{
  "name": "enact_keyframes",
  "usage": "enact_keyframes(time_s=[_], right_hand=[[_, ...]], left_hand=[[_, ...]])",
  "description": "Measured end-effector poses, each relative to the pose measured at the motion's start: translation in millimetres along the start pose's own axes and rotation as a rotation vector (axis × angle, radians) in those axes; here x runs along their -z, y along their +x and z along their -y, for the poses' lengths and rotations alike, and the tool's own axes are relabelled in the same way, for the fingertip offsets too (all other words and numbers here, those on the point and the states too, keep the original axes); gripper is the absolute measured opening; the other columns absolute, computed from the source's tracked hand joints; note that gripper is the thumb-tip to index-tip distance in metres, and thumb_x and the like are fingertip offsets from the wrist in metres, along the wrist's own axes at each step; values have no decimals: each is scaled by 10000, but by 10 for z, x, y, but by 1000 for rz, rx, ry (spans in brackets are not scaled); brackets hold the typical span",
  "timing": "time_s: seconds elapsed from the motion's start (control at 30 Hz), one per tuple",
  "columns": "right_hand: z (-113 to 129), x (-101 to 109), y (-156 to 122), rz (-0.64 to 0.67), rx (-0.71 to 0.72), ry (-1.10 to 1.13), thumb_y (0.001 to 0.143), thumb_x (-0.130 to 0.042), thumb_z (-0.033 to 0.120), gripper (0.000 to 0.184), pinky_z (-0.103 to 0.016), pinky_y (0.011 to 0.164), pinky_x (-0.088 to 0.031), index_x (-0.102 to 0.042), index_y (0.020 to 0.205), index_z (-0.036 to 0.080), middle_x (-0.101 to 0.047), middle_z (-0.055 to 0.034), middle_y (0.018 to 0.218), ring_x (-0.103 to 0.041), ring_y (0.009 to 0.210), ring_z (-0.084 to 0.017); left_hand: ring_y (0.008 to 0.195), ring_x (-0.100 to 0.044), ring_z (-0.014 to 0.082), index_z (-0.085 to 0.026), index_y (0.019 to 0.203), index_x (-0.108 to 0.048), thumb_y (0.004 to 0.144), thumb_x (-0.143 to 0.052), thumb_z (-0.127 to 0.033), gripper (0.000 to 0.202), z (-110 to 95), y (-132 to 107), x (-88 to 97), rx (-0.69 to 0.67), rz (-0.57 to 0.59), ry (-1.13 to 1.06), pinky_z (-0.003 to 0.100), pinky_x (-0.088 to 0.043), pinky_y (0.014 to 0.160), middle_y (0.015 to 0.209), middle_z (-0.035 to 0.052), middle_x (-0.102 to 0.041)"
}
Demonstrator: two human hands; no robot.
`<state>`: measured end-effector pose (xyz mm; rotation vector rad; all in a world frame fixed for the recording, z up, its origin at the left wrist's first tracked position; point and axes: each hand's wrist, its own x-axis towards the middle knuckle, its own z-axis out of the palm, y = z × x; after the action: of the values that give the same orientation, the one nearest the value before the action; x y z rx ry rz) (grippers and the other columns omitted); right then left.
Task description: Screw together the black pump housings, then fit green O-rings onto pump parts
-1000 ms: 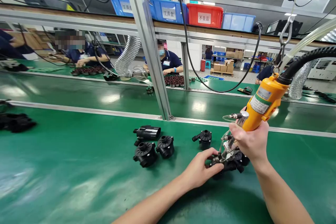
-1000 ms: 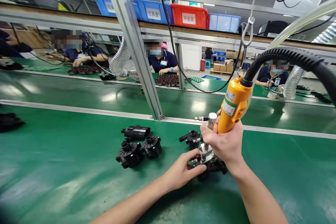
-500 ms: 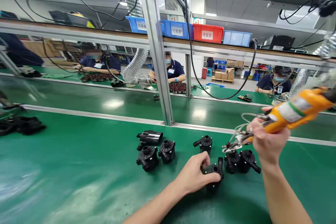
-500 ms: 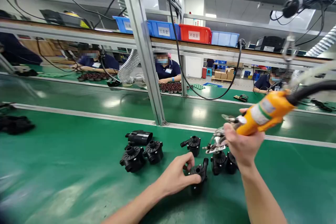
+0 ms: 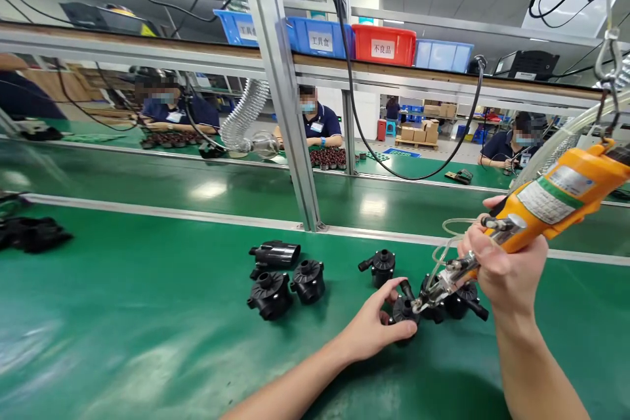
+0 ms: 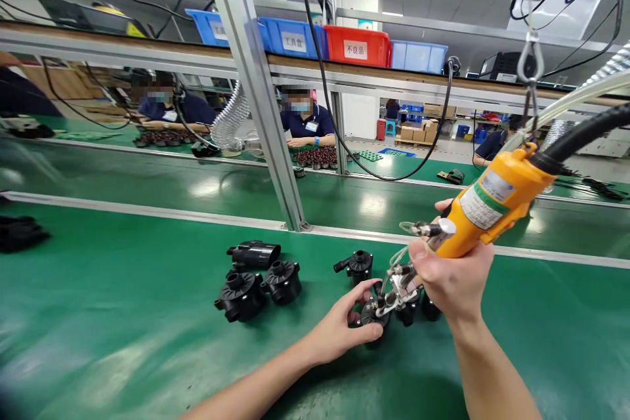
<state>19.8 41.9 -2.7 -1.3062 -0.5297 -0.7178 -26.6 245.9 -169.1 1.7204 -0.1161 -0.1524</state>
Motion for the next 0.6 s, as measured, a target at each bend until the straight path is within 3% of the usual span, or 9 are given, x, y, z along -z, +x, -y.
enact_keyframes(time_s=[0.33, 0.6], right_hand=[[-36, -83, -20, 52, -98, 53, 709, -900, 341, 548, -288, 517, -526, -612, 1152, 196, -576, 26, 697, -537, 546, -155], [-37, -361, -61, 125, -81, -61, 687, -816, 354, 364, -236, 476, -486, -579, 916, 201, -533, 44, 662, -476, 505, -108]], left_hand=[[926, -567, 165, -271, 1496, -484, 730, -886, -447, 883, -43, -12, -1, 37, 0, -21, 276, -495, 782, 1192, 44, -506], [935, -608, 185, -231, 1414, -522, 721, -884, -454, 813, -133, -22, -40, 21, -7, -25, 294, -503, 784, 1256, 68, -586]])
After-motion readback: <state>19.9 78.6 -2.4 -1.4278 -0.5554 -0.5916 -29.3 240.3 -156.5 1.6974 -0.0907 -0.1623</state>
